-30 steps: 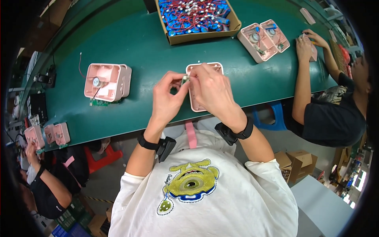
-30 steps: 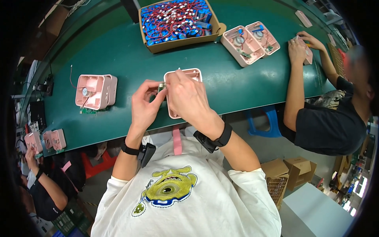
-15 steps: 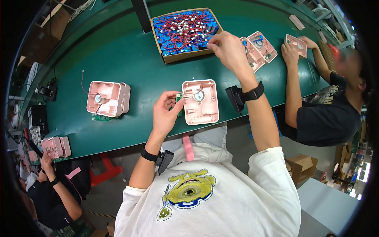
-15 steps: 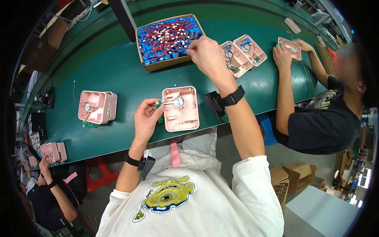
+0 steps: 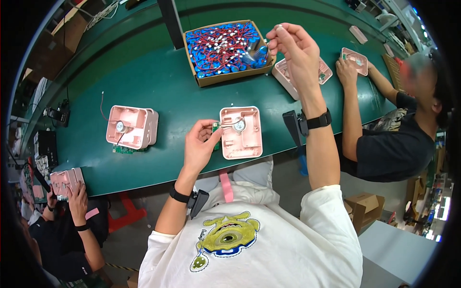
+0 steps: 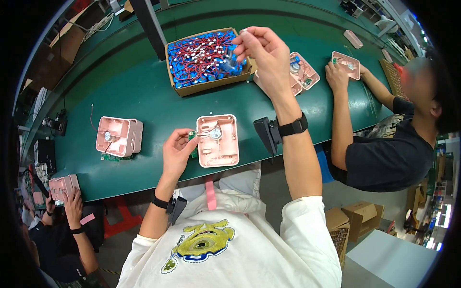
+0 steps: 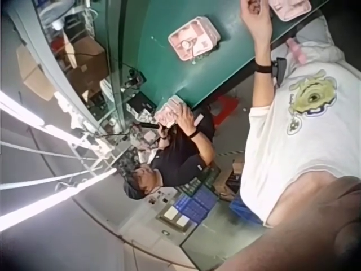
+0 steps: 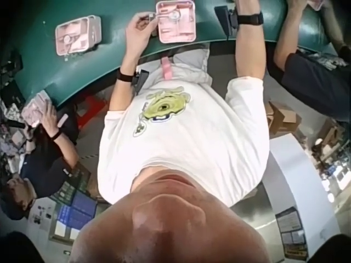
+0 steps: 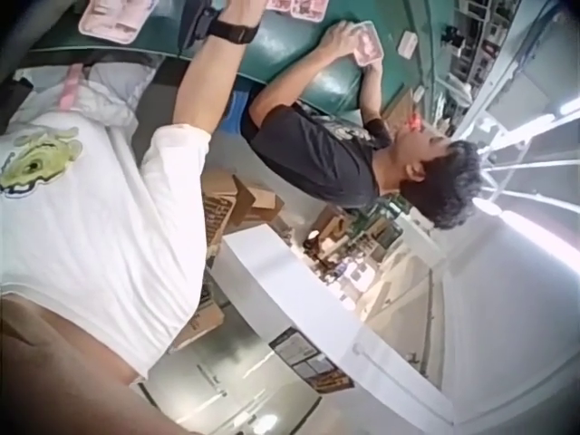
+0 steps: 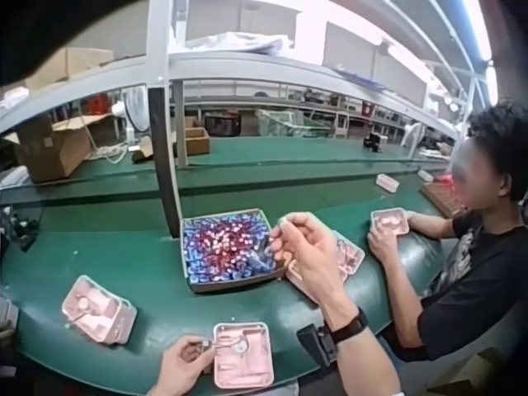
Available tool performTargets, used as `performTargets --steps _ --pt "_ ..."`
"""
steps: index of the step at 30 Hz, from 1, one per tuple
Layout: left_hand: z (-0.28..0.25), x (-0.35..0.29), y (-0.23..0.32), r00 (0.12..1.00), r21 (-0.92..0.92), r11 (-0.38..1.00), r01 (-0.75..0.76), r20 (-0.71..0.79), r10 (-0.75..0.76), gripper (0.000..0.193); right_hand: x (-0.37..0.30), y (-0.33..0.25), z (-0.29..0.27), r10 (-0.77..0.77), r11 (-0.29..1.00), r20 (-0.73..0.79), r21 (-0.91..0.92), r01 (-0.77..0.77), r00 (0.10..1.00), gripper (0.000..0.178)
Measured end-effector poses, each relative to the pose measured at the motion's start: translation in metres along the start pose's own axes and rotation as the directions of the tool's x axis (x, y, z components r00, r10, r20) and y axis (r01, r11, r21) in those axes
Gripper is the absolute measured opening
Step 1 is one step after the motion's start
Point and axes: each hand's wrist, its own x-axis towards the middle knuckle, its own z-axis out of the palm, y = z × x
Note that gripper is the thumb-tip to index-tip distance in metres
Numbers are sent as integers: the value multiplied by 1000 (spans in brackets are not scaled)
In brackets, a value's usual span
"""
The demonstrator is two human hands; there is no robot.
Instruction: The person assembles electronic devices by picking up a battery from a box, plugging its connector into a circuit board, and pressing the components into a pink plastic housing. After completing each unit, the person moves it aside on the green workbench and repeats the process with the next housing.
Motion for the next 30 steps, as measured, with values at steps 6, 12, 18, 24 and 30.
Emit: performTargets --steps 6,12,18,24,30 --pt "-2 0 8 1000 54 998 16 1 -16 23 -6 -16 3 -18 996 51 83 13 999 21" --pt "-3 -2 7 999 83 996 33 -4 -33 23 -15 -36 7 11 990 65 137 -20 998 29" --pt "2 -2 11 1000 103 995 9 -17 -7 24 -35 -53 12 81 970 211 209 -126 974 32" --pt "2 0 10 999 120 993 -12 -28 15 23 -57 -57 29 180 961 220 169 -220 959 27" --pt "4 2 11 999 149 989 -4 -41 10 22 -80 -57 32 312 950 191 -67 -305 930 18"
